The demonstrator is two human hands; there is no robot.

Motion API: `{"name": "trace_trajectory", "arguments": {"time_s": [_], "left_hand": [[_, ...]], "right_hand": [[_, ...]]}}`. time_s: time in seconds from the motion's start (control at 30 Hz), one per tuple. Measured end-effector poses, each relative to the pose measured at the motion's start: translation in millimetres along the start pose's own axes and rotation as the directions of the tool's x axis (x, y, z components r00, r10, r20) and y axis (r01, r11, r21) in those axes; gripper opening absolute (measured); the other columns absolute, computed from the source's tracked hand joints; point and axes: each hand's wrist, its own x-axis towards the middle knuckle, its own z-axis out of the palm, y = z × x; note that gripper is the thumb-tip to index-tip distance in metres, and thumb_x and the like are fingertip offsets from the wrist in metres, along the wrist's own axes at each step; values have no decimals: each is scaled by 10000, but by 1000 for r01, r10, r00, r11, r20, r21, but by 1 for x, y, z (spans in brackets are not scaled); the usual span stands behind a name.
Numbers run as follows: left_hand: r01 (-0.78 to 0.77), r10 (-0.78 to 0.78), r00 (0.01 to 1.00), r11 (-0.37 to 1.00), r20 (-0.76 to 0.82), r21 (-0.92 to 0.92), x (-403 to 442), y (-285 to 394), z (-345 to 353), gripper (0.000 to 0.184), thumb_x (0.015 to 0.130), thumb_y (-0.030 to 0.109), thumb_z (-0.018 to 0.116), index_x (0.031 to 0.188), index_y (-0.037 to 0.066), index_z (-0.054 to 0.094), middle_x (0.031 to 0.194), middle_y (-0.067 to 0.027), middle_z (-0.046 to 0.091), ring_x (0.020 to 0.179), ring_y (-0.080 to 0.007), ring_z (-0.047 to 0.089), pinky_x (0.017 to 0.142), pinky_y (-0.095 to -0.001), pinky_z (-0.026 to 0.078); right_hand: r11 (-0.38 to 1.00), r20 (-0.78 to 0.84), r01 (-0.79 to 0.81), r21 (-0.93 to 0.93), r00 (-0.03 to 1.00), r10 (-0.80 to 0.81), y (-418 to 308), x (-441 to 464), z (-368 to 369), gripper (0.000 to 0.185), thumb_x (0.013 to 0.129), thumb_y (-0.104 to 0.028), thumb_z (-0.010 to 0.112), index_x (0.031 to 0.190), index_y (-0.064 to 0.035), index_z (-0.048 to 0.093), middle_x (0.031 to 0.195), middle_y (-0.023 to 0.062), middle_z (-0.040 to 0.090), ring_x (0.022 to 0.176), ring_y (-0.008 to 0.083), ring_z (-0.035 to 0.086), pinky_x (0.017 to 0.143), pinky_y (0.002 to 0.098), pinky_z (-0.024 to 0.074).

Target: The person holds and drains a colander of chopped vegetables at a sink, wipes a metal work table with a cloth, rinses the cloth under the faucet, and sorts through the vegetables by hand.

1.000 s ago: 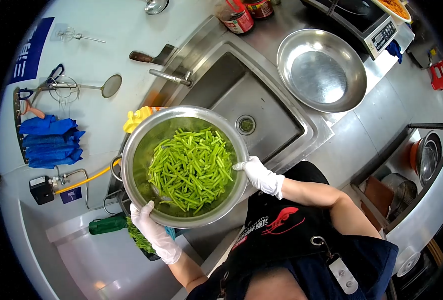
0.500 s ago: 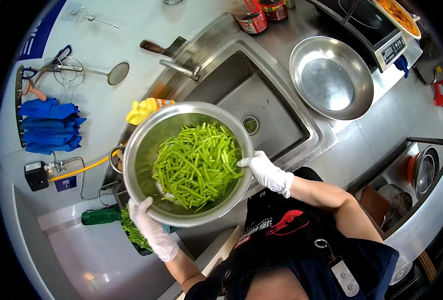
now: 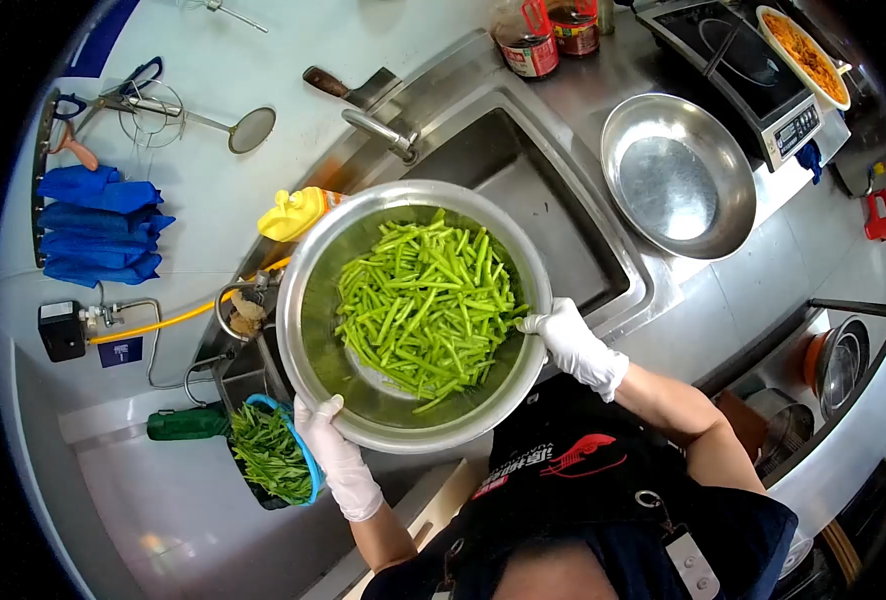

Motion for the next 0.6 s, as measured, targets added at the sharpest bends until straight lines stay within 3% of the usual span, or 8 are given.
{"name": "trace_trajectory", "arguments": {"time_s": [0.1, 0.13, 0.17, 0.23, 0.4, 0.5, 0.57, 0.6], "left_hand": [[46, -48, 999, 995, 11, 93, 25, -45, -5, 338, 653, -60, 538, 987, -8, 559, 838, -45, 544, 714, -151, 526, 683, -248, 431], [42, -42, 998, 999, 40, -15, 27, -46, 5, 328, 661, -90, 523, 973, 0, 566, 811, -31, 542, 679, -141, 520, 651, -234, 426], [49, -50, 996, 999, 71, 14, 31, -50, 1, 317, 671, -103, 509, 964, 4, 570, 807, -27, 548, 673, -143, 526, 659, -238, 438], [69, -67, 995, 997, 73, -24, 28, -46, 7, 319, 672, -103, 511, 966, 3, 570, 820, -35, 564, 695, -146, 542, 691, -247, 453], [-63, 56, 997, 989, 58, 134, 13, 10, 13, 317, 671, -63, 543, 984, -20, 563, 860, -57, 577, 746, -163, 546, 751, -267, 446], [-102, 86, 992, 977, 95, 185, 12, 39, 11, 324, 674, -39, 548, 997, -28, 566, 880, -61, 587, 767, -163, 547, 754, -260, 436], [-162, 139, 981, 971, 138, 178, 6, 56, 17, 356, 687, -10, 529, 1040, -44, 561, 945, -89, 600, 815, -177, 558, 786, -276, 434], [-176, 153, 979, 968, 137, 180, 1, 61, 22, 363, 688, 0, 526, 1046, -46, 559, 955, -91, 597, 829, -180, 555, 800, -281, 428]], "right_hand": [[1000, -42, 14, 22, 999, -13, 13, 35, -17, 194, 724, -4, 609, 895, 86, 618, 635, 103, 600, 441, 174, 535, 403, 297, 426], [998, -50, -15, 54, 999, 18, 6, 34, -18, 191, 723, 8, 603, 896, 87, 616, 643, 108, 604, 431, 174, 538, 382, 297, 422], [999, -54, -26, -19, 998, 24, 28, 51, -29, 192, 723, 8, 602, 899, 83, 615, 636, 112, 604, 436, 176, 549, 371, 291, 416], [1000, -76, 12, 12, 997, -11, 21, 42, -27, 170, 714, -37, 626, 834, 83, 617, 585, 90, 574, 420, 163, 514, 373, 289, 390], [996, -47, 31, 88, 999, -27, 12, 25, -6, 185, 706, -46, 640, 841, 79, 621, 595, 96, 579, 425, 165, 519, 378, 286, 394], [984, 14, -40, 175, 999, 38, 10, 14, 6, 222, 716, -80, 652, 862, 82, 610, 598, 100, 578, 442, 170, 527, 376, 291, 396], [988, 47, -121, 100, 992, 117, 10, 9, 13, 236, 745, -38, 617, 953, 72, 605, 708, 111, 625, 518, 186, 597, 443, 296, 490], [983, 56, -104, 151, 994, 96, 20, 11, 17, 232, 746, -23, 612, 958, 73, 604, 714, 114, 628, 522, 190, 601, 451, 301, 498]]}}
